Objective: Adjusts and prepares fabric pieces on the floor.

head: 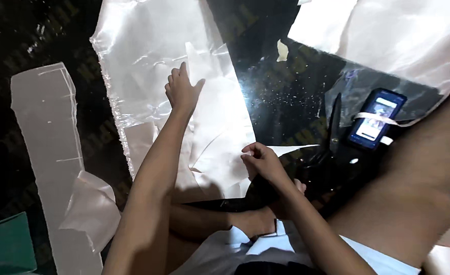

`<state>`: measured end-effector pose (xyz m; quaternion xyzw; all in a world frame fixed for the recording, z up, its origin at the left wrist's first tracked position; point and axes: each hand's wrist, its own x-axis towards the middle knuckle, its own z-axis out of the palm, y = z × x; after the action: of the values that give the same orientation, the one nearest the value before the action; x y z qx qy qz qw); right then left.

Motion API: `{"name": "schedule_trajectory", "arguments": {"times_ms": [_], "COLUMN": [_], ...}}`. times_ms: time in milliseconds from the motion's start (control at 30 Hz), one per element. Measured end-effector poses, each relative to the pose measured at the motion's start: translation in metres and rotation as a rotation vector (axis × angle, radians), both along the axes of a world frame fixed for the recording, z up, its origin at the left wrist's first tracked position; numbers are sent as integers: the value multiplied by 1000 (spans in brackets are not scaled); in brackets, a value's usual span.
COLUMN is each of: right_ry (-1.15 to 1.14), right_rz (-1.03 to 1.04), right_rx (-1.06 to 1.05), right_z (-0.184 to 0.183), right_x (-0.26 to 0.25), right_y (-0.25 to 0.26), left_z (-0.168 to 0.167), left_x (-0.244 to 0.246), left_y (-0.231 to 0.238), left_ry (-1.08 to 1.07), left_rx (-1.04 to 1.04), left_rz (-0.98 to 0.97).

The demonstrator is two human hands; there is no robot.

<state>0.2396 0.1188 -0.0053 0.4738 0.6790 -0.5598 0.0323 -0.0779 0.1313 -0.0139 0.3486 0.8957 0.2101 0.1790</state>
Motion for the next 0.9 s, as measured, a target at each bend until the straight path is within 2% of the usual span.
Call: {"name": "schedule_trajectory", "arguments": {"times_ms": [133, 300, 500, 733, 900], "right_ry": [-70, -117, -168, -230, -228], "right_rz": [-36, -87, -107, -59, -61], "right_rx": [22, 71, 168, 194, 211], "right_z": [8, 14, 11, 9, 10], "right_x": [3, 6, -3, -1, 0], "right_y": [-4, -1, 16, 16, 19], "left_z": [21, 24, 15, 3, 2], "left_x": [-8, -15, -33, -37, -43], "left_y": [23, 40, 45, 51, 51], "left_ry": [-128, -256, -249, -301, -318], "left_rx": [-160, -232, 10, 177, 166], "left_rz": [86, 37, 45, 119, 131]}}
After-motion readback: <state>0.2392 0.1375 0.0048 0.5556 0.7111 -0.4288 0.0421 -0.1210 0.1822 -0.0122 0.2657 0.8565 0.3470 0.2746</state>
